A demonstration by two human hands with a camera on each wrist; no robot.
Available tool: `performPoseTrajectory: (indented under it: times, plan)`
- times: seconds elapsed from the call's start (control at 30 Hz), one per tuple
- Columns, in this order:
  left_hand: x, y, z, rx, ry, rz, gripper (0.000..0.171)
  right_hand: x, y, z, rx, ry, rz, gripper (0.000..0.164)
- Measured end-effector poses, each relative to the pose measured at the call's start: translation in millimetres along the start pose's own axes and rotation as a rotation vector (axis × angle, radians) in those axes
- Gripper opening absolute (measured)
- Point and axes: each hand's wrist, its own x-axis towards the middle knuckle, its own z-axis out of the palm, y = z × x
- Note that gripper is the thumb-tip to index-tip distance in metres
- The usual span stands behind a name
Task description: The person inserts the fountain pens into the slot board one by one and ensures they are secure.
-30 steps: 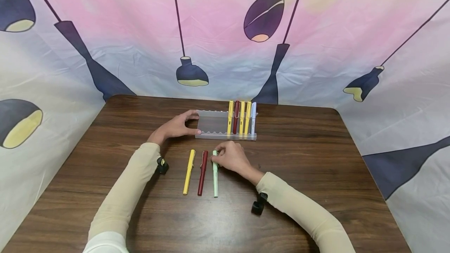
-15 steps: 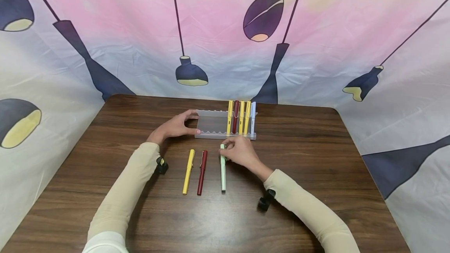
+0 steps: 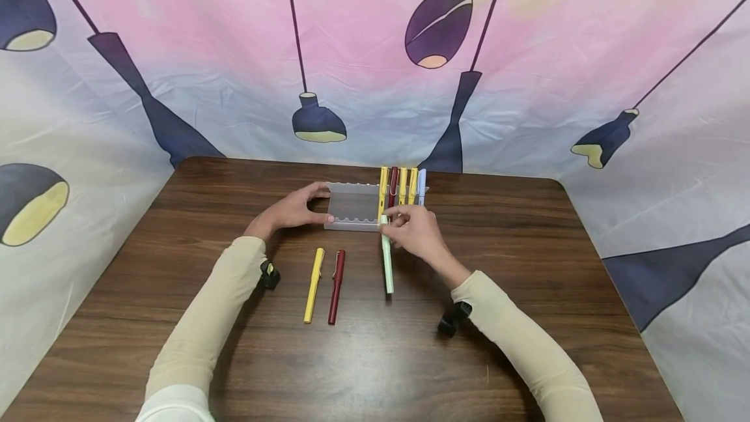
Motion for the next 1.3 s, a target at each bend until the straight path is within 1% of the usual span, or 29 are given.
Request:
performPoseTrajectory:
  times: [0.27, 0.57, 0.67, 0.77, 0.93, 1.17, 1.3]
  plan:
    - [-1.1, 2.6, -0.5, 0.002, -0.006, -0.010, 0.093, 11.3, -9.5, -9.2, 0.003, 0.067, -0.073, 0.031]
    - [-1.4, 4.8, 0.0, 0.000, -0.007, -0.021, 0.090, 22.3, -18.4, -13.4, -0.067, 0.167, -0.113, 0.027]
    - [-1.5, 5.1, 0.0, -0.002, -0.006, -0.022, 0.090, 27.2, -22.1, -14.7, -0.068, 0.200, -0.136, 0.027]
    - [-1.5, 4.8, -0.2, -0.003, -0.004, -0.020, 0.091, 32.8, -25.0, -15.9, -0.036, 0.227, -0.165, 0.026]
    - [-2.0, 5.7, -0.5, -0.009, -0.004, -0.016, 0.092, 41.3, -26.4, -15.2, -0.013, 0.267, -0.218, 0.026]
    - [-1.8, 5.0, -0.6, -0.011, -0.005, -0.013, 0.092, 48.4, -26.4, -10.8, -0.018, 0.304, -0.212, 0.028]
    - [-1.0, 3.2, -0.5, -0.017, -0.007, -0.006, 0.093, 53.0, -26.0, -8.3, -0.034, 0.333, -0.242, 0.030]
